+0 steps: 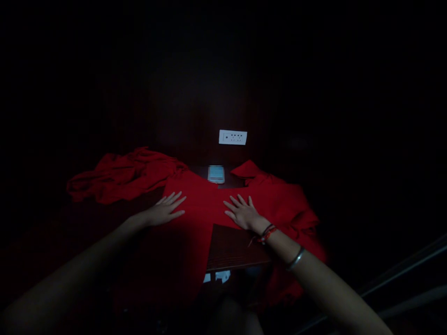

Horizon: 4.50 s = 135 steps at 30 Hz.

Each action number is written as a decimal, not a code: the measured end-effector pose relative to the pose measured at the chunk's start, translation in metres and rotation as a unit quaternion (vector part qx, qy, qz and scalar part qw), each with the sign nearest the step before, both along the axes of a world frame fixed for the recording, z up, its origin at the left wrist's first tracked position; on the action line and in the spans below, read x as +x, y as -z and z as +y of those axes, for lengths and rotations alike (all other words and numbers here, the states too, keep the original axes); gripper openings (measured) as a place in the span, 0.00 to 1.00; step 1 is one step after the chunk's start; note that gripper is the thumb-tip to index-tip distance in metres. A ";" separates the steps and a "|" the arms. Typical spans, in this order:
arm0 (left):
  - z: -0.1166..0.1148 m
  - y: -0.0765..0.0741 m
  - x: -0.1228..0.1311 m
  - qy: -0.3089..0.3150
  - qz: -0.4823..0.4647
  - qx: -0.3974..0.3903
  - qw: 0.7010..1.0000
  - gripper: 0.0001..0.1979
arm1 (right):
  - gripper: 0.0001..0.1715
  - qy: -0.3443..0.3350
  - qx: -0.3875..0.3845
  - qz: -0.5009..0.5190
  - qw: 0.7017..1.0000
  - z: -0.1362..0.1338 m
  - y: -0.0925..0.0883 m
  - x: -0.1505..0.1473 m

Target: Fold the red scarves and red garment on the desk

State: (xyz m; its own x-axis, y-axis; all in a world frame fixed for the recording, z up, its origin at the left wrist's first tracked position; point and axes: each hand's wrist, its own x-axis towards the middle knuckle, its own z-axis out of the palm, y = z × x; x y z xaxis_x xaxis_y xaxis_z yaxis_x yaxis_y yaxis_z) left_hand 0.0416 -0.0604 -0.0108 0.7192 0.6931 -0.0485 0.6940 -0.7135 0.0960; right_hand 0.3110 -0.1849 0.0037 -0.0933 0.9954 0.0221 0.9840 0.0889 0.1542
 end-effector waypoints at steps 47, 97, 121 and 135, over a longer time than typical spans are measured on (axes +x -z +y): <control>0.005 -0.004 -0.006 -0.038 0.004 -0.048 0.998 0.49 | 0.39 -0.084 -0.089 0.159 0.980 0.017 -0.012 -0.098; 0.013 -0.011 -0.012 -0.019 0.011 -0.074 0.997 0.41 | 0.21 -0.059 -0.130 0.211 0.967 0.066 -0.074 0.059; -0.015 -0.040 -0.019 0.112 -0.030 0.076 0.990 0.30 | 0.34 -0.145 0.047 0.099 0.983 0.010 0.007 -0.067; -0.010 -0.048 -0.031 0.161 -0.030 -0.033 0.986 0.08 | 0.22 -0.298 0.055 0.030 0.953 -0.011 -0.003 -0.040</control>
State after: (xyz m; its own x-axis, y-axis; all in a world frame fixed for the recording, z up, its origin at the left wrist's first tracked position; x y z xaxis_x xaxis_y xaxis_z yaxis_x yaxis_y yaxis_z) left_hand 0.0101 -0.0704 0.0369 0.9042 0.4256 -0.0369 0.4247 -0.8864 0.1839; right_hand 0.2710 -0.1964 0.0062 -0.6360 0.7575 0.1470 0.7715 0.6208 0.1393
